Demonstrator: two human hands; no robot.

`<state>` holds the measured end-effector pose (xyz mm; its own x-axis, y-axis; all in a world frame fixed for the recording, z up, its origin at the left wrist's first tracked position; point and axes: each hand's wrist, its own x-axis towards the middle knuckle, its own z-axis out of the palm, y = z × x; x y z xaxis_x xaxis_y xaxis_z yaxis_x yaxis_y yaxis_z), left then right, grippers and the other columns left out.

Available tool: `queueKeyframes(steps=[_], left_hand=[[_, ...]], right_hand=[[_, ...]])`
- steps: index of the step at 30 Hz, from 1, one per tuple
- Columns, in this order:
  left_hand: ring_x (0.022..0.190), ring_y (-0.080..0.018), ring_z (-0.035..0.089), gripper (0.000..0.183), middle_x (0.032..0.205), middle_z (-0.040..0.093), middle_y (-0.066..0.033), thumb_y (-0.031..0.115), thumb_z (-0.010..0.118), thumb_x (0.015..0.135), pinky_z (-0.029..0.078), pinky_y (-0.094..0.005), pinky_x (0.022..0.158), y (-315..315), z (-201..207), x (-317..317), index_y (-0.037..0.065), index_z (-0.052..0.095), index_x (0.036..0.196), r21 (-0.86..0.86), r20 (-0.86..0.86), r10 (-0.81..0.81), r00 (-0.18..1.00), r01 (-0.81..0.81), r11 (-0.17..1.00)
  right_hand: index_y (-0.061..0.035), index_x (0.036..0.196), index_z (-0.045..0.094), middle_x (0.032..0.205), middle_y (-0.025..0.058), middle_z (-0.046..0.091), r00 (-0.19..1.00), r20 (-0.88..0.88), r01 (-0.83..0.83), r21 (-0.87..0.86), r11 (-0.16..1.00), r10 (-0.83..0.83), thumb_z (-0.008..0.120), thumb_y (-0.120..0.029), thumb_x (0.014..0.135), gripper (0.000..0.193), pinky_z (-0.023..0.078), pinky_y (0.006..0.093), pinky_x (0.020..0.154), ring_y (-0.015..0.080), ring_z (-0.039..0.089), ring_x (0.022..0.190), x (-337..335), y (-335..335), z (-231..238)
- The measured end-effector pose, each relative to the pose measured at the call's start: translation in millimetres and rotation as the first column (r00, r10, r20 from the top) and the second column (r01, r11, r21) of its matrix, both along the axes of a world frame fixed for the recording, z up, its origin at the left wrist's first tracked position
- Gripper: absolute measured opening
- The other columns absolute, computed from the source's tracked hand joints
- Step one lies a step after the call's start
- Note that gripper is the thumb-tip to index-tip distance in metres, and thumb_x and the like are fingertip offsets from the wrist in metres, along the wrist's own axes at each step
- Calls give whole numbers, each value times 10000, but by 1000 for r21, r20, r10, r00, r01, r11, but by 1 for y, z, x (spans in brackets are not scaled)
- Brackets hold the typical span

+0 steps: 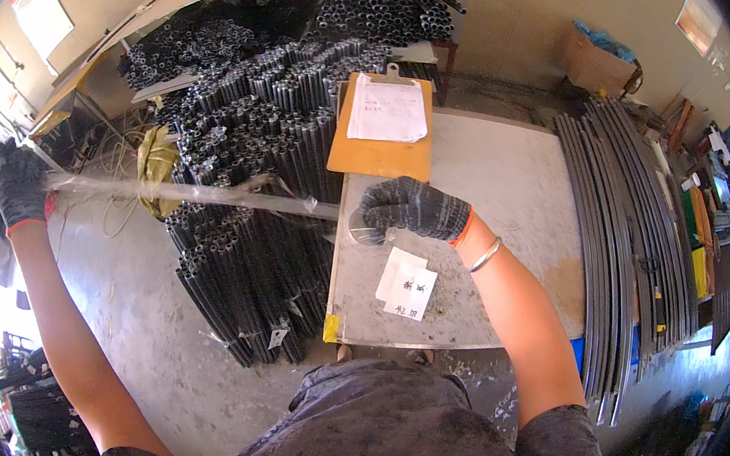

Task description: The person gathers metal pipes from the floor and a large box, places them together on a table, and secures the bundle using adhesive tape and a paper label.

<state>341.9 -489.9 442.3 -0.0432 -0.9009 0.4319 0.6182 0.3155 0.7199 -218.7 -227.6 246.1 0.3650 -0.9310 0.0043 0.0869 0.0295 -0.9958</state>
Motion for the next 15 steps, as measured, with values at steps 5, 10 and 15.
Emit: queueKeyframes(steps=[5,10,15], left_hand=[[1223,-308,377,420,1315,438,-130,261,405,904,281,-498,971,2,-16,53,47,522,1246,-182,-356,-655,666,639,748],[1247,-328,419,427,1364,451,-148,259,416,896,307,-527,993,26,-25,62,52,537,1249,-885,-463,-409,-786,440,156],[1069,-260,535,281,1063,580,-79,213,441,864,335,-466,986,56,-28,16,93,611,1052,-834,-88,143,-986,152,531]], right_hand=[[7,865,621,764,49,612,1000,26,16,-35,999,-15,665,-172,840,186,489,285,689,138,576,715,-5,-3,-17],[-10,982,642,864,39,662,996,88,-22,53,998,18,663,-114,837,179,482,220,615,95,600,718,-3,-5,-18],[-47,897,620,735,-2,587,951,286,119,12,993,-118,643,-250,864,207,332,193,455,41,439,535,6,1,-2]])
